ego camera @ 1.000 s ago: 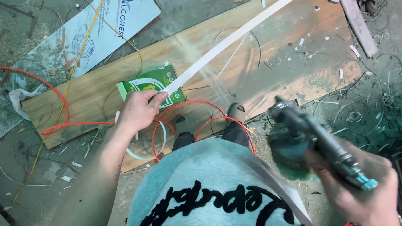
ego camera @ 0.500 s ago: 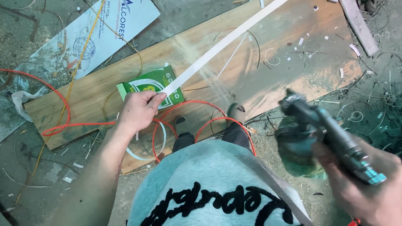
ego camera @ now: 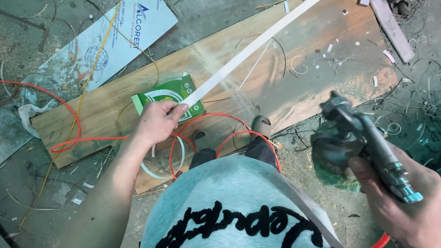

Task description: Applying spray adhesive to a long white strip using a pneumatic spray gun in a workshop.

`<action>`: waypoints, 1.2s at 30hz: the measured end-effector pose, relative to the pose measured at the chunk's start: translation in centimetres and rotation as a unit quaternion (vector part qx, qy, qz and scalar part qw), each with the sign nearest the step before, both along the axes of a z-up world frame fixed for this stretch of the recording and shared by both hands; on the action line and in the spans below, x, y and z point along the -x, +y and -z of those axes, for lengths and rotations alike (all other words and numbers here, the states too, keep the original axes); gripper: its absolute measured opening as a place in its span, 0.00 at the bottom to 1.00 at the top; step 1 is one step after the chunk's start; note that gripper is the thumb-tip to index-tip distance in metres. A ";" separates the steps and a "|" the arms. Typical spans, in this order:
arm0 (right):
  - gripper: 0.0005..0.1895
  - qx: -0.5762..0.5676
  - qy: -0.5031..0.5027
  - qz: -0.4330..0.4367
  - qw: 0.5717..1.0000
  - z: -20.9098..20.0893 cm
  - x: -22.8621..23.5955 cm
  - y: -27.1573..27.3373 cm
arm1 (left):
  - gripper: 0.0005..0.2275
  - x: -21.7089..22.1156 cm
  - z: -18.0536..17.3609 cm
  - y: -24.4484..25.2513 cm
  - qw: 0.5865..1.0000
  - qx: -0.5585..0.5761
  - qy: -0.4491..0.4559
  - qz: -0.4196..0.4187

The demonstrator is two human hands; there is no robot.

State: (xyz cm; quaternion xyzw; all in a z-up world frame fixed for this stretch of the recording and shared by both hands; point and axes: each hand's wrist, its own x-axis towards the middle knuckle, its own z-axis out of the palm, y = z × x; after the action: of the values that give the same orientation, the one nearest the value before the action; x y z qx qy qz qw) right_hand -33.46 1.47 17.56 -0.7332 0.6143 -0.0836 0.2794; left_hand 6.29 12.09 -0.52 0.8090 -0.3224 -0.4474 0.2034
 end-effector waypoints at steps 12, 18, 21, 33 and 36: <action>0.18 -0.040 -0.030 0.103 0.993 1.9 -0.9 3.0 | 0.20 -7.8 -14.2 15.5 0.997 0.031 0.068 0.019; 0.19 -0.014 -0.039 0.043 0.998 0.4 -5.8 5.5 | 0.21 -8.2 -11.2 15.0 1.000 0.022 -0.008 0.004; 0.26 0.006 -0.038 -0.016 0.999 1.0 -7.0 6.8 | 0.17 -8.2 -8.0 13.6 0.994 -0.100 0.013 -0.032; 0.19 0.012 -0.046 -0.101 0.994 1.8 -10.5 8.9 | 0.17 -8.3 -7.3 11.9 0.978 -0.199 -0.056 0.026; 0.17 0.044 -0.020 -0.040 0.998 2.8 -9.3 8.7 | 0.14 -9.0 -4.7 13.0 0.995 -0.099 -0.006 0.014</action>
State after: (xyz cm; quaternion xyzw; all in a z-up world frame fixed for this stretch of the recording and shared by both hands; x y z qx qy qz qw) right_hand -24.16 10.20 14.72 -0.7672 0.5745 -0.1139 0.2617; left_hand 15.30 25.06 4.15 0.8235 -0.2890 -0.4747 0.1142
